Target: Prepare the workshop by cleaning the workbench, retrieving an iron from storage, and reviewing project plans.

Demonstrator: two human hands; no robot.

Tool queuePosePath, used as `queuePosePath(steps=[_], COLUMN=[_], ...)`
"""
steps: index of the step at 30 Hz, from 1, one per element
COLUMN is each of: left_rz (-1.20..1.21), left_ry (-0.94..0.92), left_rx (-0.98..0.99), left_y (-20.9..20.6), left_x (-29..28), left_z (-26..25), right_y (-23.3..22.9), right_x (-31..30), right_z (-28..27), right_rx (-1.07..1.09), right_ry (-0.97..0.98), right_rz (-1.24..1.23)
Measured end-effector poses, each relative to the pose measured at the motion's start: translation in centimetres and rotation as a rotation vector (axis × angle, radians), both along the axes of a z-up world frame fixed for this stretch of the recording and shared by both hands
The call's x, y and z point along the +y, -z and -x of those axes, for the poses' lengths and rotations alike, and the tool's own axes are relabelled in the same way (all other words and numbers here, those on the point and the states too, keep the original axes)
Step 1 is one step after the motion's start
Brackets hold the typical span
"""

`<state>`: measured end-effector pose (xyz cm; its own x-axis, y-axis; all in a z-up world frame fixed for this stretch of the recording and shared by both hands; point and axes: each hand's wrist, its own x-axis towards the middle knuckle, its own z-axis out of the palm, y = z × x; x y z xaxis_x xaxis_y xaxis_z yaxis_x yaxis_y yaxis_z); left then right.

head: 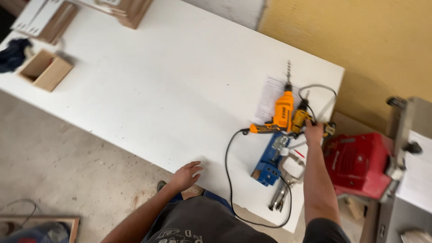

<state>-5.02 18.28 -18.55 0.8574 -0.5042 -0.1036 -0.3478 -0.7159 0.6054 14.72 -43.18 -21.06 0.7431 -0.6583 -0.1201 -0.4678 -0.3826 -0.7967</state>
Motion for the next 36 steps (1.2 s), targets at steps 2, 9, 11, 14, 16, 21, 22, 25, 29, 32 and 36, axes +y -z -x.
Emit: queuePosePath(steps=[2,9,11,14,16,21,22,25,29,32,36], left_rz=[0.021,0.046,0.043,0.05,0.086,0.18,0.232,0.231,0.303,0.323,0.371], left_ry=[-0.042,-0.168,-0.194,-0.304,-0.373,-0.457,-0.466,-0.557,-0.735,-0.853,-0.991], left_rx=[0.006,0.095,0.143,0.129,0.172,-0.019,-0.042,0.008,0.106,0.125,0.129], left_y=[-0.7,-3.1,-3.3,-3.5,-3.9,0.2,0.6,-2.3,-5.3,-5.6,-6.0], left_x=[0.6,5.2,7.8,12.5,16.1,26.5,28.4,33.9,39.5,43.0,47.8], left_z=[1.0,2.8,3.4,4.8,6.2,10.1,11.1,13.7,16.8,18.4,18.3], right_y=[1.4,-0.1,-3.4,-8.2,-16.1,-4.0,0.2,0.0,-11.1,-9.9,-10.9], right_x=[-1.1,-3.7,-3.5,0.0,9.6,21.8,23.8,45.9,70.8,80.4,92.1], right_z=[0.3,1.9,2.0,1.3,3.0,0.3,-0.2,7.5,16.5,17.3,12.8], right_rx=[0.054,0.222,0.256,-0.084,-0.199,-0.55,-0.551,-0.241,0.482,0.529,0.357], right_ry=[0.025,-0.005,-0.014,-0.131,-0.106,-0.464,-0.643,-0.854,-0.894,-1.3,-1.547], right_rz=[0.146,0.311,0.336,0.709,0.416,-0.228,-0.763,-0.231,0.009,0.086,0.164])
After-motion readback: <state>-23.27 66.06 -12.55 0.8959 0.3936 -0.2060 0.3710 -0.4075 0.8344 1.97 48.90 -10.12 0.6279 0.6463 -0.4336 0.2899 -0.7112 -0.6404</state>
